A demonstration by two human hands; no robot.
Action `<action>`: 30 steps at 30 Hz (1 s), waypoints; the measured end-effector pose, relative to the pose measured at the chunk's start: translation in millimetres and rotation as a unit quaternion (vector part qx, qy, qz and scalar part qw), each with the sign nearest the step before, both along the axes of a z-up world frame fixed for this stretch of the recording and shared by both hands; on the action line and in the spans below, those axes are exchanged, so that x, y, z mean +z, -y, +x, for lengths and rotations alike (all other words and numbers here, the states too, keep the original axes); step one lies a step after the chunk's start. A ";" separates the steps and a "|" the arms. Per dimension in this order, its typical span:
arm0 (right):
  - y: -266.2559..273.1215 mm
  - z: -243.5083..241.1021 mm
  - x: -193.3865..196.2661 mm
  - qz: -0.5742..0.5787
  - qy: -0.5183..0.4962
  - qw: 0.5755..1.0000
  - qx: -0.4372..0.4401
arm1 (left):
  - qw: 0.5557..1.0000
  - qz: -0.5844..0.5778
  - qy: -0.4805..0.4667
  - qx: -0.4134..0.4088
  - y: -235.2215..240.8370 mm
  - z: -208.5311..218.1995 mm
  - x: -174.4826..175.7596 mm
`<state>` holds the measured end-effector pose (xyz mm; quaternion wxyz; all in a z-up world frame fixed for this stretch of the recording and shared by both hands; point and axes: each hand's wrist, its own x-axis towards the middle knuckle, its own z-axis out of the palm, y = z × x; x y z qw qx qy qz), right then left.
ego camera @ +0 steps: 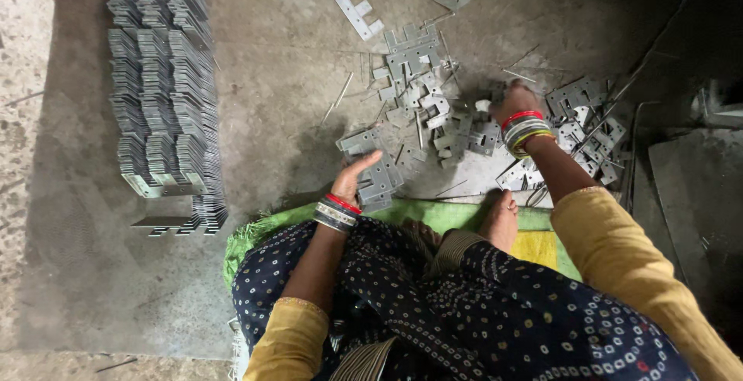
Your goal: The person assembles metal E-shaped components by sliding them onto thin metal rods to create a stacked core, then gathers scattered metal pieces from the floor.
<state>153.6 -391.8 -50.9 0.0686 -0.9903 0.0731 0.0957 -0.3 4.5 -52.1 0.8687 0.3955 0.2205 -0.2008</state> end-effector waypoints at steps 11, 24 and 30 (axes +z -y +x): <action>-52.2 -36.2 116.3 0.542 -0.150 0.823 -0.079 | 0.992 -0.096 -0.059 0.063 6.1 10.7 -8.0; 22.9 -65.8 -23.3 0.323 -0.044 0.918 -0.227 | 0.994 -0.104 -0.019 0.029 3.2 7.4 20.4; -56.8 -78.2 85.3 0.455 -0.149 0.878 0.024 | 0.995 -0.080 -0.027 0.053 6.2 9.3 13.2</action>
